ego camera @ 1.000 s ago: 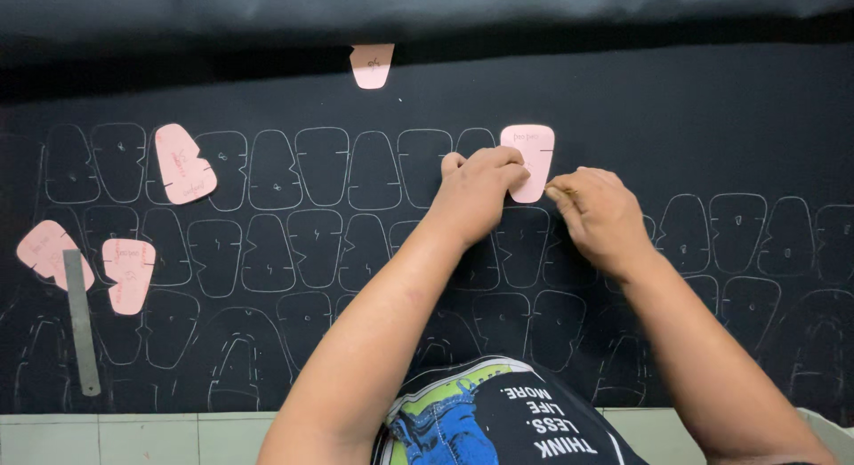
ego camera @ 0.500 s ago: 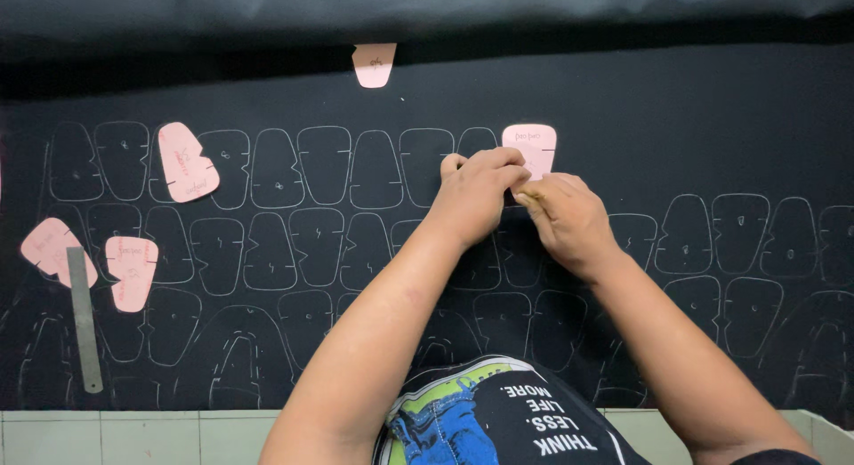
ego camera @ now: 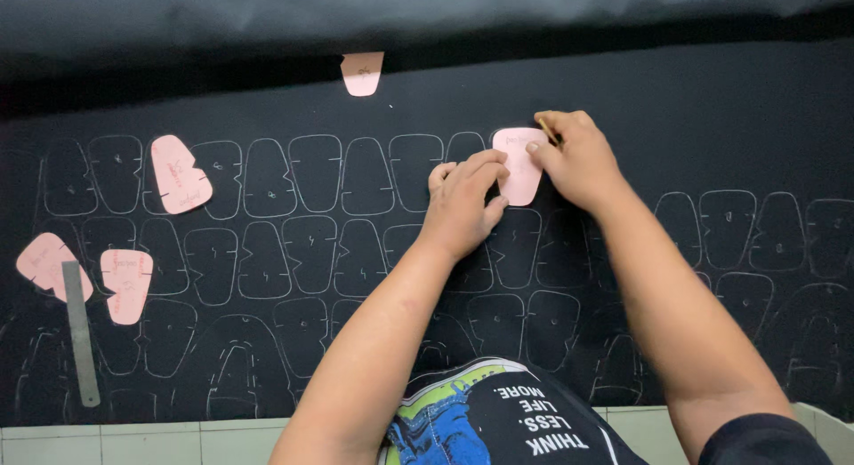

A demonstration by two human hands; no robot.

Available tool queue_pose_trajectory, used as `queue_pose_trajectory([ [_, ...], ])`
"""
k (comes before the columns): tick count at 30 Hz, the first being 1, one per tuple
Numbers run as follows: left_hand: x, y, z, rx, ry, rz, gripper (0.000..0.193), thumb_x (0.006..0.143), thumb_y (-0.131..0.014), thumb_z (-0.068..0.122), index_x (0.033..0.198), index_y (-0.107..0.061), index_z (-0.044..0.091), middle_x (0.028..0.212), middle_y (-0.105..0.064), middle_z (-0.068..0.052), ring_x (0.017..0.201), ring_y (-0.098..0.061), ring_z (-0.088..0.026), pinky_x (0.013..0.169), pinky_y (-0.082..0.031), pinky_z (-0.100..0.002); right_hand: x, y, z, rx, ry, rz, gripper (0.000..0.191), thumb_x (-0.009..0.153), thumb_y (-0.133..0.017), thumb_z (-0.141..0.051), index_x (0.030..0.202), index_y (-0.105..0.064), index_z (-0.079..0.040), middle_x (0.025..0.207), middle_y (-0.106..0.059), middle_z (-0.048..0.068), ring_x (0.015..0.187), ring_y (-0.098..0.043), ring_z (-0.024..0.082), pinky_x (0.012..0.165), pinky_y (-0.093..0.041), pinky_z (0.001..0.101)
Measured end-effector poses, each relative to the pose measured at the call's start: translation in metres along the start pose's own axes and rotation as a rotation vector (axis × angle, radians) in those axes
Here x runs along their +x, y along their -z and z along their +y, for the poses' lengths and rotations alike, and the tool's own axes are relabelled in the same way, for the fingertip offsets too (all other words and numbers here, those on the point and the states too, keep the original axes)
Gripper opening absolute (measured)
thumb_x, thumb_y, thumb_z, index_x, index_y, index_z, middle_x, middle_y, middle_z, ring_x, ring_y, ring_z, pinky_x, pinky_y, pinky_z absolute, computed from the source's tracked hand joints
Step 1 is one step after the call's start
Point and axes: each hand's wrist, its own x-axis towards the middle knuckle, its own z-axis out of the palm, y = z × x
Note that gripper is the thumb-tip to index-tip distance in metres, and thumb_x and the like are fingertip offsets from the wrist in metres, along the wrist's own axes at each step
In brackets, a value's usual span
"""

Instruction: The person places pink paper shoe-pattern templates onto a large sheet of black material and traces around each template with a marking pen, repositioning the templates one at a time across the sheet to mark successive pattern outlines.

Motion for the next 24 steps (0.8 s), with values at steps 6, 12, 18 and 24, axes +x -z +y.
queue_pose_trajectory([
  [6,0.007,-0.005,0.002,-0.071,0.012,0.054,0.070,0.073,-0.084,0.016,0.136,-0.056,0.011,0.148,-0.050,-0.010,0.132,-0.054,-0.027,0.111,-0.031,-0.047,-0.027,0.067,-0.001,0.522,-0.332,0.135,0.016,0.097,-0.070,-0.015,0.108,-0.074,-0.005,0.092,-0.072,0.004,0.070,-0.060,0.007,0.056,-0.046,0.0220],
  [12,0.019,-0.030,0.022,0.126,0.121,-0.034,0.042,0.075,-0.083,0.017,0.117,-0.075,0.019,0.142,-0.052,-0.007,0.127,-0.056,-0.023,0.114,-0.028,-0.049,-0.063,0.071,0.015,0.260,-0.343,0.216,0.013,0.093,-0.078,-0.011,0.099,-0.075,0.000,0.094,-0.068,0.003,0.068,-0.060,0.005,0.052,-0.047,0.0196],
  [18,0.026,-0.049,0.040,0.135,0.073,0.017,0.037,0.073,-0.086,0.028,0.108,-0.078,0.019,0.142,-0.051,-0.007,0.142,-0.039,-0.028,0.114,-0.023,-0.052,-0.067,0.054,0.032,0.371,-0.682,0.152,0.021,0.085,-0.079,-0.012,0.103,-0.070,-0.003,0.081,-0.072,0.004,0.062,-0.061,0.007,0.048,-0.042,0.0231],
  [24,0.033,-0.054,0.045,0.148,0.112,-0.021,0.031,0.072,-0.084,0.033,0.102,-0.081,0.027,0.141,-0.051,-0.007,0.142,-0.036,-0.030,0.114,-0.019,-0.053,-0.060,0.052,0.041,0.391,-0.634,0.119,0.016,0.086,-0.078,-0.009,0.099,-0.073,0.000,0.083,-0.073,0.005,0.066,-0.065,0.007,0.060,-0.051,0.0211],
])
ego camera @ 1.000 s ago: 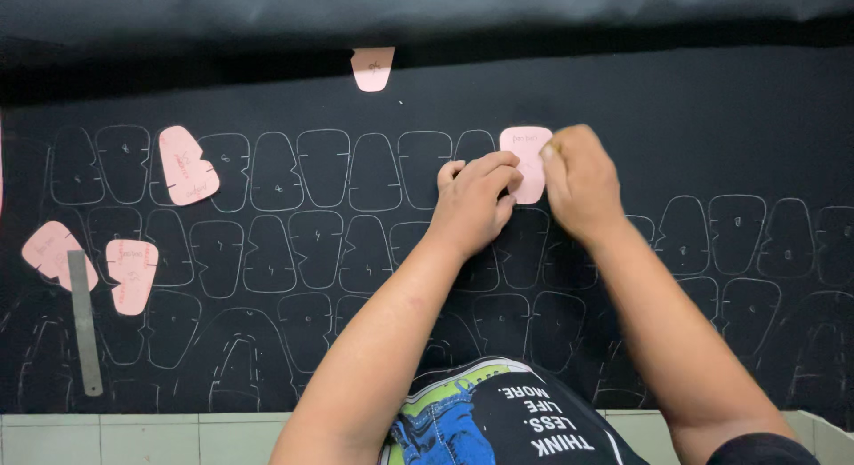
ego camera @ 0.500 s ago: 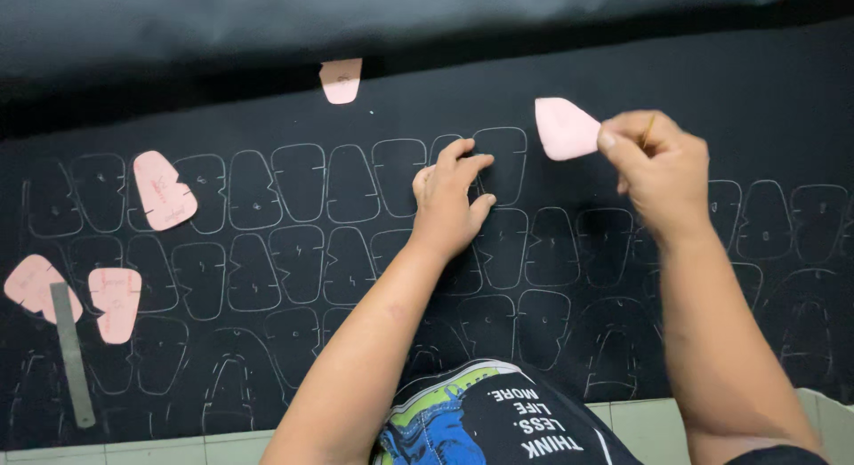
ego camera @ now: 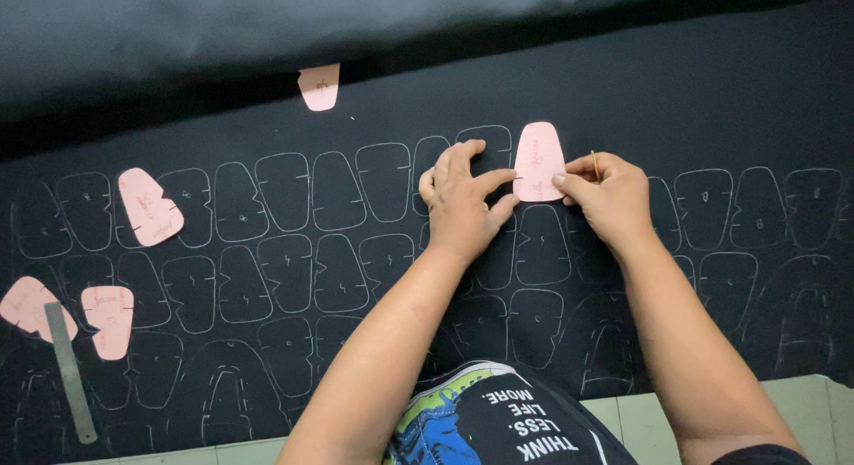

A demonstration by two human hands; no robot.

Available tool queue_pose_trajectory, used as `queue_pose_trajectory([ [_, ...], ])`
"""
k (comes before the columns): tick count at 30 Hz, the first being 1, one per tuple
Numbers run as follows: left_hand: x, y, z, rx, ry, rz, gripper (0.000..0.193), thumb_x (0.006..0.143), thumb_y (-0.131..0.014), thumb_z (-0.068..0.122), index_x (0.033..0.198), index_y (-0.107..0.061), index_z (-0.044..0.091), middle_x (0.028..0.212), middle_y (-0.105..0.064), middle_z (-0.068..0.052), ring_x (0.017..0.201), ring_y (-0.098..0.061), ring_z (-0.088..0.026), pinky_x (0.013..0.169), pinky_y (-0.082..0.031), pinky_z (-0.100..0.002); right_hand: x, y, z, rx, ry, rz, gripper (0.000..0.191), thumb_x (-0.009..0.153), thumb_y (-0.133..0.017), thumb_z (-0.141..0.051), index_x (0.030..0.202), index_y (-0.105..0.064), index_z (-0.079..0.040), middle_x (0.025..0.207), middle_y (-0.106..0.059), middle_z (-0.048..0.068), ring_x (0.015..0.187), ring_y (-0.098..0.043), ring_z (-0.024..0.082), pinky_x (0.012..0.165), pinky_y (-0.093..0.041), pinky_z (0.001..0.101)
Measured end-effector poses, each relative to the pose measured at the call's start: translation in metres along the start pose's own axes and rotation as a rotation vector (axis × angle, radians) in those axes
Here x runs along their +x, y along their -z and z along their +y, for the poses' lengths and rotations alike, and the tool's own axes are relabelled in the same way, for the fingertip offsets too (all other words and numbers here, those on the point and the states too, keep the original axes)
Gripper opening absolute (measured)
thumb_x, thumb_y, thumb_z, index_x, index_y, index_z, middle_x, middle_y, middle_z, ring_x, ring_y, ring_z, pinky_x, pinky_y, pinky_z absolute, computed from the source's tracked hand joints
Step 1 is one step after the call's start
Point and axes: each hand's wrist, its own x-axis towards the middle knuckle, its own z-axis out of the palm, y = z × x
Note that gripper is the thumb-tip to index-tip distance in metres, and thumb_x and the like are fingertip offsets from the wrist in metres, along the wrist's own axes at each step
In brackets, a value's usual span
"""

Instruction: The person places pink paper shoe-pattern templates onto a large sheet of black material and traces around each template with a marking pen, repositioning the templates one at a time across the sheet to mark successive pattern outlines.

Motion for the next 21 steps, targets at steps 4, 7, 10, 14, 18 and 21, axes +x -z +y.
queue_pose_trajectory([
  [4,0.000,-0.003,0.001,0.002,0.004,0.016,0.029,0.074,-0.084,0.033,0.102,-0.082,0.029,0.142,-0.052,-0.006,0.142,-0.037,-0.030,0.114,-0.019,-0.052,0.001,0.001,0.000,-0.031,-0.006,0.003,0.015,0.088,-0.078,-0.010,0.100,-0.075,-0.002,0.082,-0.073,0.003,0.066,-0.065,0.006,0.060,-0.051,0.0205],
  [7,-0.001,-0.004,0.000,0.009,0.005,0.027,0.028,0.074,-0.084,0.033,0.102,-0.081,0.029,0.141,-0.052,-0.005,0.142,-0.037,-0.029,0.114,-0.020,-0.052,0.002,-0.001,-0.001,0.008,-0.004,0.016,0.016,0.087,-0.078,-0.011,0.101,-0.076,-0.002,0.081,-0.073,0.002,0.063,-0.063,0.005,0.058,-0.050,0.0198],
  [10,0.000,-0.006,-0.001,0.007,-0.002,0.041,0.029,0.074,-0.084,0.033,0.102,-0.081,0.029,0.141,-0.052,-0.005,0.142,-0.038,-0.029,0.115,-0.021,-0.052,0.005,-0.002,-0.002,-0.007,-0.038,0.024,0.018,0.087,-0.078,-0.012,0.102,-0.076,-0.002,0.079,-0.071,0.002,0.060,-0.060,0.005,0.054,-0.047,0.0200],
  [14,0.001,-0.006,-0.001,0.013,-0.009,0.058,0.029,0.073,-0.085,0.032,0.102,-0.081,0.029,0.141,-0.053,-0.005,0.142,-0.039,-0.029,0.115,-0.021,-0.052,0.007,-0.003,0.001,0.012,-0.014,0.020,0.020,0.086,-0.078,-0.012,0.102,-0.075,-0.002,0.078,-0.071,0.002,0.058,-0.060,0.005,0.052,-0.046,0.0200],
  [18,0.001,-0.005,0.002,0.008,-0.012,0.067,0.028,0.075,-0.085,0.031,0.102,-0.080,0.028,0.142,-0.052,-0.004,0.143,-0.038,-0.029,0.115,-0.021,-0.052,0.007,-0.004,0.008,-0.013,0.018,0.027,0.020,0.086,-0.079,-0.014,0.102,-0.075,-0.002,0.078,-0.070,0.001,0.059,-0.061,0.005,0.053,-0.047,0.0205],
  [21,-0.001,-0.012,0.012,0.102,-0.029,0.095,0.027,0.072,-0.078,0.024,0.099,-0.079,0.021,0.136,-0.054,-0.011,0.135,-0.040,-0.035,0.108,-0.023,-0.055,0.006,-0.005,0.014,-0.097,0.064,0.040,0.020,0.087,-0.079,-0.015,0.102,-0.075,-0.002,0.074,-0.068,0.002,0.059,-0.061,0.006,0.054,-0.048,0.0217],
])
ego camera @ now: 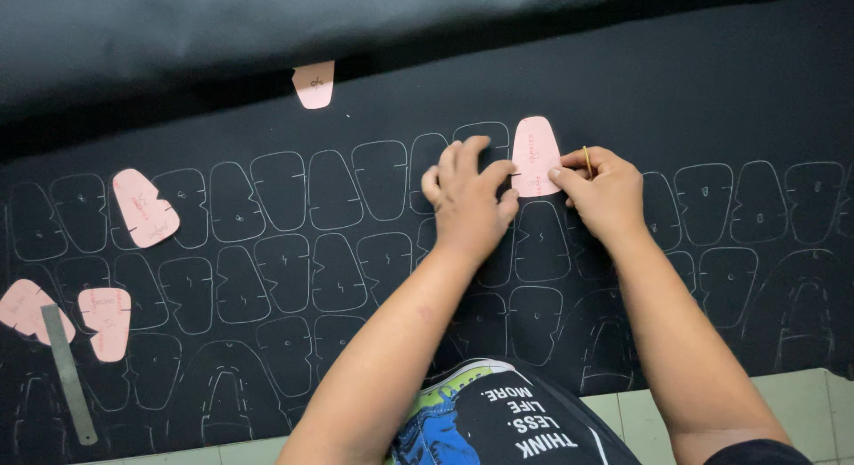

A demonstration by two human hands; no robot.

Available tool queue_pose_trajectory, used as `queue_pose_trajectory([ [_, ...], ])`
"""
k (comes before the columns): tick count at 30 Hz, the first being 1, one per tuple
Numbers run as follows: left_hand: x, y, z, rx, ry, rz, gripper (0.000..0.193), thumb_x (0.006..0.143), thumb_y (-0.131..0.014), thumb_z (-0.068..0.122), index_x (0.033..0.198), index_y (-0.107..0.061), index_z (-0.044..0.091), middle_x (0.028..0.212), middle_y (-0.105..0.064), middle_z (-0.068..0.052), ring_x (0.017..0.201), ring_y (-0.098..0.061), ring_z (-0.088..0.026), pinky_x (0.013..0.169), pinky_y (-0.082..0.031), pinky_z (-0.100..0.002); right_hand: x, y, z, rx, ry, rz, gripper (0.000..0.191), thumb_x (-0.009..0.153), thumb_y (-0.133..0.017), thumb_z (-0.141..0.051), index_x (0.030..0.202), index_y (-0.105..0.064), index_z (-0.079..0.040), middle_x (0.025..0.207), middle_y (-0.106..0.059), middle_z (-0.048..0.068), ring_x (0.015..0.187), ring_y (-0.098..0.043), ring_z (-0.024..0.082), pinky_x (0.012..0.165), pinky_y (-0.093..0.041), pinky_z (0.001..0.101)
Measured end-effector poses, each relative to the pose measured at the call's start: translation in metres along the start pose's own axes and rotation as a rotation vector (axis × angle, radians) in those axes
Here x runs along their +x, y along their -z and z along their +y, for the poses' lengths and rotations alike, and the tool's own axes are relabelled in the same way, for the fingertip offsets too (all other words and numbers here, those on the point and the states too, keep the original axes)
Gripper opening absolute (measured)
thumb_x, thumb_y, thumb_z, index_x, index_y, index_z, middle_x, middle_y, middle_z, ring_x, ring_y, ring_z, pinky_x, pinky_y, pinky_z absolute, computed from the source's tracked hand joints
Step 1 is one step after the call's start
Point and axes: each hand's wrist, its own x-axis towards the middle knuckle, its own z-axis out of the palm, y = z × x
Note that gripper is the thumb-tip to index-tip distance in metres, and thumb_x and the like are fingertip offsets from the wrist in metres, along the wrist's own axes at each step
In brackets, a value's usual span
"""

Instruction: The person places pink paper shoe-pattern templates onto a large sheet of black material and traces around each template with a marking pen, repositioning the templates one at a time across the sheet to mark successive pattern outlines.

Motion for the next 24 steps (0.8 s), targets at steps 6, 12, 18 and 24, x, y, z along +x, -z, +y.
queue_pose_trajectory([
  [6,-0.011,-0.015,0.014,0.360,-0.403,-0.293,0.032,0.092,-0.060,0.010,0.122,-0.068,-0.001,0.139,-0.060,-0.012,0.080,-0.071,-0.025,0.068,-0.057,-0.041,0.001,0.005,-0.005,-0.215,0.251,0.059,0.021,0.089,-0.078,-0.018,0.103,-0.077,-0.003,0.088,-0.068,0.008,0.073,-0.065,0.014,0.066,-0.053,0.0286],
  [12,-0.031,-0.037,0.027,0.182,-0.150,-0.382,0.059,0.104,-0.053,0.016,0.155,-0.037,-0.010,0.088,-0.071,-0.026,0.055,-0.069,-0.032,0.055,-0.058,-0.051,-0.003,0.014,-0.036,-0.186,0.653,0.005,0.017,0.107,-0.063,-0.015,0.110,-0.076,-0.004,0.097,-0.069,0.012,0.089,-0.067,0.026,0.080,-0.054,0.0362],
  [18,-0.032,-0.050,0.027,-0.058,0.095,-0.401,0.055,0.096,-0.054,0.028,0.143,-0.038,0.004,0.075,-0.067,-0.028,0.065,-0.068,-0.047,0.054,-0.057,-0.054,0.005,-0.001,-0.058,-0.408,0.639,-0.279,0.018,0.096,-0.065,-0.020,0.095,-0.074,-0.004,0.087,-0.072,0.015,0.083,-0.070,0.033,0.076,-0.055,0.0422],
  [24,-0.033,-0.052,0.017,-0.118,0.064,-0.409,0.039,0.098,-0.053,0.023,0.129,-0.046,0.000,0.076,-0.066,-0.028,0.067,-0.068,-0.048,0.059,-0.056,-0.055,0.007,-0.009,-0.052,-0.450,0.778,-0.227,0.015,0.093,-0.069,-0.019,0.088,-0.075,-0.006,0.078,-0.071,0.011,0.076,-0.066,0.031,0.079,-0.050,0.0442],
])
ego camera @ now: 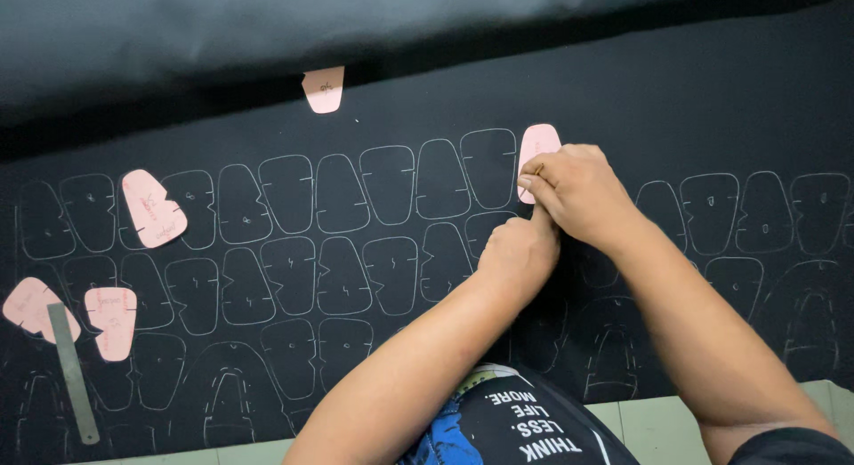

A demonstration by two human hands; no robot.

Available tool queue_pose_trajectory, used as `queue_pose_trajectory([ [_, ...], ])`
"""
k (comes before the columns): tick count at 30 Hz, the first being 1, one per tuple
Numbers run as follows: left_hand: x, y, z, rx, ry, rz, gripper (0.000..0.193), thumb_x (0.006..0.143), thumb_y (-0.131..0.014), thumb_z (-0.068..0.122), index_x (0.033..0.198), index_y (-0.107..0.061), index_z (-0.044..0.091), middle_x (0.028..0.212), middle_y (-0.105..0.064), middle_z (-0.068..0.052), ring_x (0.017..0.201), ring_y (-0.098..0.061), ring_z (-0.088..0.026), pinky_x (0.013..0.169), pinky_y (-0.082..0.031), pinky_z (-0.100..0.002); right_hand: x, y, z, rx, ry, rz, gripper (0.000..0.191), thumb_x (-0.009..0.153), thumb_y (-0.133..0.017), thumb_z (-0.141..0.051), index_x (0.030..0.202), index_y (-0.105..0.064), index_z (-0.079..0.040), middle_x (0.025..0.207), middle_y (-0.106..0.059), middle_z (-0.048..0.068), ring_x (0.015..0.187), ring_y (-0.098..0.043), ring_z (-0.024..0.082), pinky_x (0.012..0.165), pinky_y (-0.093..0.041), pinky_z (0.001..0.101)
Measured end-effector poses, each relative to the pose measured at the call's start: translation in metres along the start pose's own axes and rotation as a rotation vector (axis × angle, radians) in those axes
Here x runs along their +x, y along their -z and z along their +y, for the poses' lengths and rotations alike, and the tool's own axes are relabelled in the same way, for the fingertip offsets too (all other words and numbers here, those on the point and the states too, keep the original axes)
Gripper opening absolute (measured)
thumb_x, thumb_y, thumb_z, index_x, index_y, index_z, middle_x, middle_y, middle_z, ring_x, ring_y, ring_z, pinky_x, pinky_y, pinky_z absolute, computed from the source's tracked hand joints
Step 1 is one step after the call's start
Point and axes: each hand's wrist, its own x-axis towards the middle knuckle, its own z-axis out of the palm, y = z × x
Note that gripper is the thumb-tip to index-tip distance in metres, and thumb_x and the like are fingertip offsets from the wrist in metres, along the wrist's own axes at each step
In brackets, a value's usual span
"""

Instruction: The person places pink paper shoe-pattern templates onto a large sheet of black material and traces around each template with a marking pen, repositioning the templates one at a time across the sheet to mark successive pattern outlines.

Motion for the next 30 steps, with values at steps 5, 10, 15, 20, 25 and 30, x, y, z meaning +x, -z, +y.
queue_pose_trajectory([
  [5,0.000,0.007,0.005,0.003,0.017,0.024,0.060,0.099,-0.052,0.025,0.149,-0.034,-0.002,0.073,-0.066,-0.029,0.065,-0.068,-0.048,0.059,-0.056,-0.056,-0.005,0.001,-0.002,-0.074,0.064,0.148,0.011,0.094,-0.071,-0.016,0.088,-0.073,-0.008,0.076,-0.067,0.007,0.075,-0.061,0.030,0.085,-0.046,0.0443],
  [10,0.000,0.015,0.009,0.041,0.026,-0.012,0.069,0.103,-0.050,0.029,0.158,-0.024,-0.002,0.072,-0.065,-0.028,0.064,-0.067,-0.048,0.060,-0.055,-0.057,-0.004,0.006,0.000,-0.074,0.037,0.098,0.010,0.093,-0.070,-0.015,0.086,-0.073,-0.008,0.076,-0.068,0.007,0.072,-0.060,0.030,0.081,-0.046,0.0444],
  [15,0.000,0.024,0.009,0.087,0.018,-0.065,0.065,0.104,-0.049,0.030,0.154,-0.036,-0.009,0.083,-0.068,-0.027,0.077,-0.071,-0.043,0.070,-0.058,-0.051,0.003,-0.002,0.000,-0.010,0.035,0.123,0.012,0.097,-0.070,-0.016,0.090,-0.072,-0.006,0.077,-0.068,0.008,0.074,-0.064,0.029,0.083,-0.048,0.0438],
  [20,-0.002,0.032,0.005,0.458,-0.415,0.263,0.032,0.096,-0.055,0.013,0.118,-0.069,-0.006,0.131,-0.060,-0.027,0.118,-0.058,-0.038,0.102,-0.043,-0.051,0.020,-0.002,0.008,-0.099,-0.003,0.121,0.014,0.096,-0.071,-0.016,0.087,-0.074,-0.006,0.075,-0.069,0.010,0.072,-0.063,0.032,0.079,-0.048,0.0438],
  [25,0.000,0.037,0.008,0.590,-0.449,0.328,0.032,0.090,-0.055,0.017,0.108,-0.072,-0.003,0.129,-0.059,-0.028,0.129,-0.054,-0.042,0.113,-0.037,-0.054,0.035,0.001,0.020,-0.027,-0.031,0.227,0.012,0.101,-0.070,-0.016,0.096,-0.075,-0.006,0.087,-0.071,0.012,0.084,-0.067,0.032,0.079,-0.051,0.0421],
  [30,0.002,0.041,0.007,0.613,-0.434,0.328,0.038,0.091,-0.055,0.017,0.119,-0.070,-0.004,0.132,-0.058,-0.025,0.129,-0.054,-0.039,0.112,-0.036,-0.053,0.031,0.007,0.030,-0.098,0.009,0.265,0.012,0.102,-0.069,-0.015,0.097,-0.074,-0.006,0.090,-0.072,0.012,0.088,-0.068,0.033,0.086,-0.051,0.0436],
])
